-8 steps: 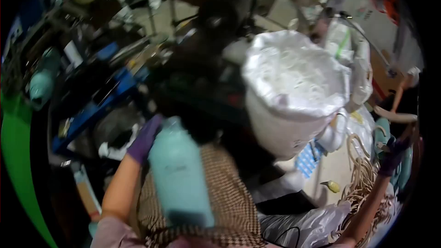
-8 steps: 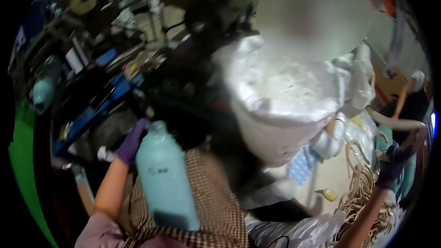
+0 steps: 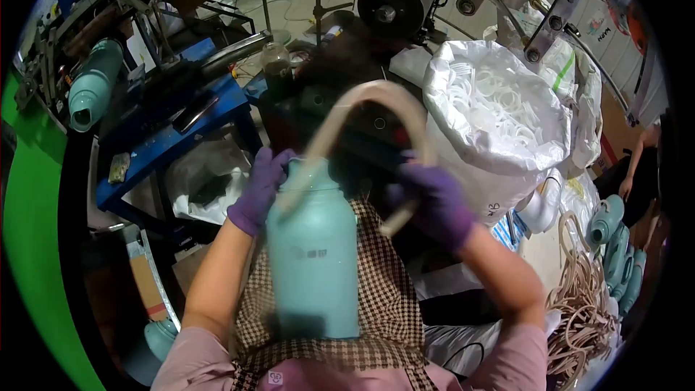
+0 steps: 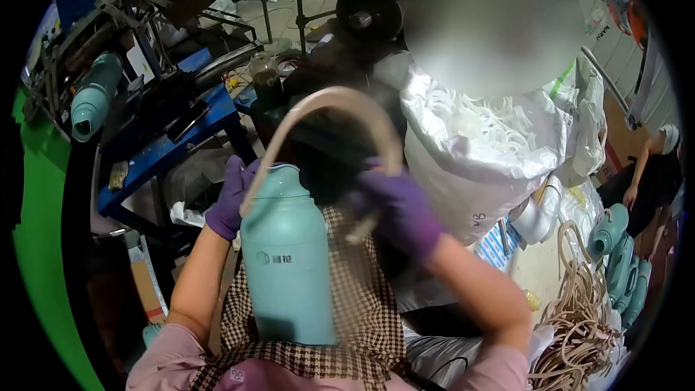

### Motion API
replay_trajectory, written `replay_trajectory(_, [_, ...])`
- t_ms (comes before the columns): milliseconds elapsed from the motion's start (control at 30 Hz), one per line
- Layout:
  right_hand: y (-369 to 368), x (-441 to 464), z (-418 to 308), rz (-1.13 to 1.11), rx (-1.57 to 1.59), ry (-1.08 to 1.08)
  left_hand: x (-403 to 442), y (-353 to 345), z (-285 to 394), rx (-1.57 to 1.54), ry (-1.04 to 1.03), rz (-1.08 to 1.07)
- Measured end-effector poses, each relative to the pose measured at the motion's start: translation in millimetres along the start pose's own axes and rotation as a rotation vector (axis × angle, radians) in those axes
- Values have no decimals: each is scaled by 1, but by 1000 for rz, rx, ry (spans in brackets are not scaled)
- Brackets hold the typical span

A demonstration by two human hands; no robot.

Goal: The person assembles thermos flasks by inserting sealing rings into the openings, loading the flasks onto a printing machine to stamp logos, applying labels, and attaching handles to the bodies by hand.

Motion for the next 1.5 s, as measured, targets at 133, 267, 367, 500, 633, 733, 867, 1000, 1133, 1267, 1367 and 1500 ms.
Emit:
replay_trajectory(133, [-57,58,76,-196,239,-13,-28,-5,40,29,-184,5])
replay_trajectory(267, [-76,80,101,-143,196,-75,-34,16,42,193,-351,3])
replay_trajectory(367, [-80,93,98,-70,307,-268,-30,20,30,-313,-201,110])
replay_trajectory(500, [-77,102,96,-96,247,-275,-23,26,4,-634,-314,121])
replay_trajectory(633, [-65,109,101,-403,520,-284,-20,32,-18,-848,-172,-48])
replay_trajectory(733, [-54,109,104,-205,408,-257,-14,24,-12,-776,-187,-20])
replay_trajectory(867, [-50,97,85,-74,-100,-20,-1,6,0,-801,-291,-134])
replay_trajectory(1000, [-54,75,75,-113,-251,338,-12,13,-8,-418,-321,-188])
replay_trajectory(1133, [-45,76,80,-212,-180,354,-8,8,4,-293,-448,-215])
replay_trajectory(1267, [-42,73,76,-465,-562,687,-23,-2,36,226,-683,-167])
replay_trajectory(1367, [-35,80,78,-417,-428,729,-26,-11,55,530,-1006,-184])
replay_trajectory(1500, [-48,94,85,-173,-159,415,-10,11,15,-135,-307,401])
Point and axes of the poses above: each hand's wrist, its own x-axis towards the middle knuckle, its own y-axis out of the back of the hand, z = x × y, the point moved 5 cm from there along x, towards the middle knuckle, and after that the axes turned 4 degrees about -y, right-handed, at the moved point
